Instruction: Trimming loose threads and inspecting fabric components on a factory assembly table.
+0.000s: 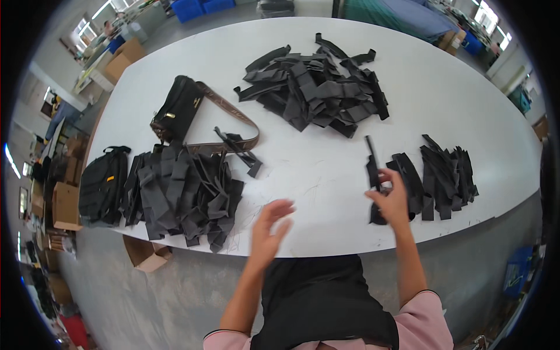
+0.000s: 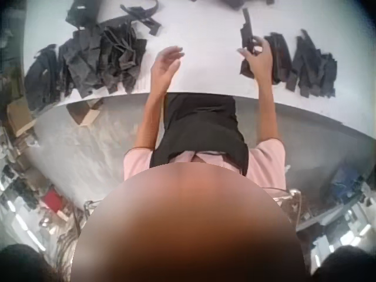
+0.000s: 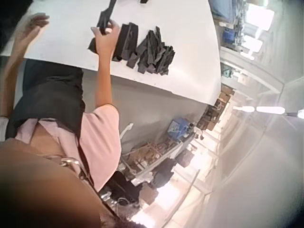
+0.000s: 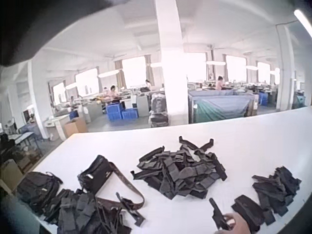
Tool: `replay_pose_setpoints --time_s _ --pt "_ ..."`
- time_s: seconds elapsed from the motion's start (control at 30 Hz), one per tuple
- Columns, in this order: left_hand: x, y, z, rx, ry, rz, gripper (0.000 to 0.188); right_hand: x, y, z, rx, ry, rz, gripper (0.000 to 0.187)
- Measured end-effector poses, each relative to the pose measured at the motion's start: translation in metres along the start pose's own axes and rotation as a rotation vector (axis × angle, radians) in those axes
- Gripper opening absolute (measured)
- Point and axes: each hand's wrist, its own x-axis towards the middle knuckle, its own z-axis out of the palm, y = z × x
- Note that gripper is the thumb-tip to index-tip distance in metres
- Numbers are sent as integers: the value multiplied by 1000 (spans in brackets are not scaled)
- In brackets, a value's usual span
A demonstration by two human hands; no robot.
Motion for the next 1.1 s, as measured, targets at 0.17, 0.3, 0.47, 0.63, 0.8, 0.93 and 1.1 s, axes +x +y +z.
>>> replay_pose_setpoints --time_s 0.17,0.3,0.47,0.63,0.8,0.93,1.1 --pt "-7 -25 49 -393 -46 -206 90 -47 -32 100 807 -505 360 50" --pt "-20 -15 24 -276 1 -138 83 -55 -45 108 963 -657 459 45" --pt "-29 -15 19 -388 105 -210 73 -59 -47 119 842 -701 407 41" --pt "-27 -26 20 -193 183 -217 72 -65 -38 133 757 -558 379 34" --pt "10 -38 2 -146 160 -112 77 -52 -5 121 617 -332 184 26" --pt "96 -55 -40 684 476 230 67 -53 -14 103 546 -378 223 23" --pt "144 -64 -65 1469 327 -111 51 -61 4 99 494 -410 232 30"
